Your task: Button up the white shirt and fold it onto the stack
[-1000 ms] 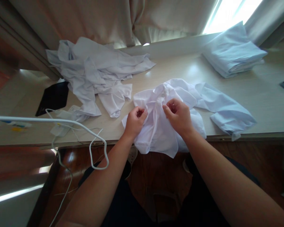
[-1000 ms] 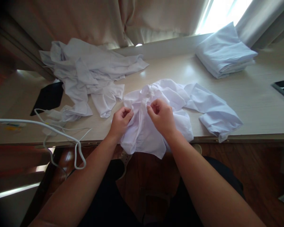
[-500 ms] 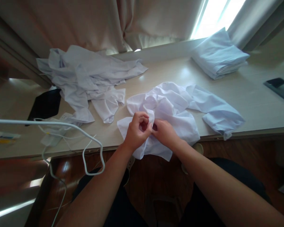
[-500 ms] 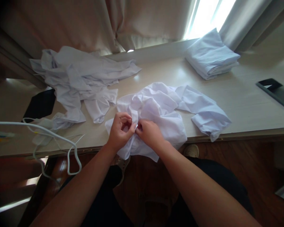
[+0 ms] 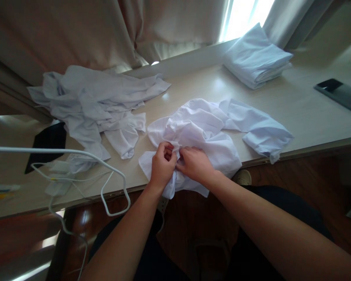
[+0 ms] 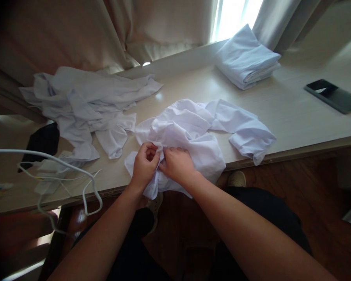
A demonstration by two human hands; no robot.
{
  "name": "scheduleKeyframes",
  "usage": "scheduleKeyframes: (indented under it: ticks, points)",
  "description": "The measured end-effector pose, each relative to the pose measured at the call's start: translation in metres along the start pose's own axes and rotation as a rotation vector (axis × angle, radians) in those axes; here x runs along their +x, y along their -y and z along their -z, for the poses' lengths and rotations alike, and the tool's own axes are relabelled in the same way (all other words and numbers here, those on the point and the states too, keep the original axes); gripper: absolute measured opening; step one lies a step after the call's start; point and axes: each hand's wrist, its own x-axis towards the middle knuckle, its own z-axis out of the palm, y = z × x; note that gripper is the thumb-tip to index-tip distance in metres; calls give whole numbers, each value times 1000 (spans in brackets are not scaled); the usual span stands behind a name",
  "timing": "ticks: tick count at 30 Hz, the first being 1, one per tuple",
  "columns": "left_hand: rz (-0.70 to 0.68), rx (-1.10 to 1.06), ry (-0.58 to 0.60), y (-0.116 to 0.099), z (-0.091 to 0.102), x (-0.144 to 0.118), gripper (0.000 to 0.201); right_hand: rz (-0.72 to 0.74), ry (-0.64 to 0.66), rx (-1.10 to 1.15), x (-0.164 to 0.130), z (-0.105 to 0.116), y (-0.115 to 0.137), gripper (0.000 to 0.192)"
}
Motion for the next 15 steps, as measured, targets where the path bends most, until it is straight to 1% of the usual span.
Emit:
scheduleKeyframes:
  ticks: [4, 7, 11, 15]
  points:
    - [-19, -53, -67, 1, -2, 0, 13, 4, -29, -23, -3, -4, 3, 35]
    - [-12, -81, -82, 3, -4, 0, 13, -6, -37, -38, -3, -6, 3, 29]
    - [-14, -86, -128, 6, -6, 1, 11, -1, -9, -33, -1, -6, -1, 20]
    - [4, -106, -121, 13, -8, 5, 13, -2, -27, -14, -1, -6, -2, 23]
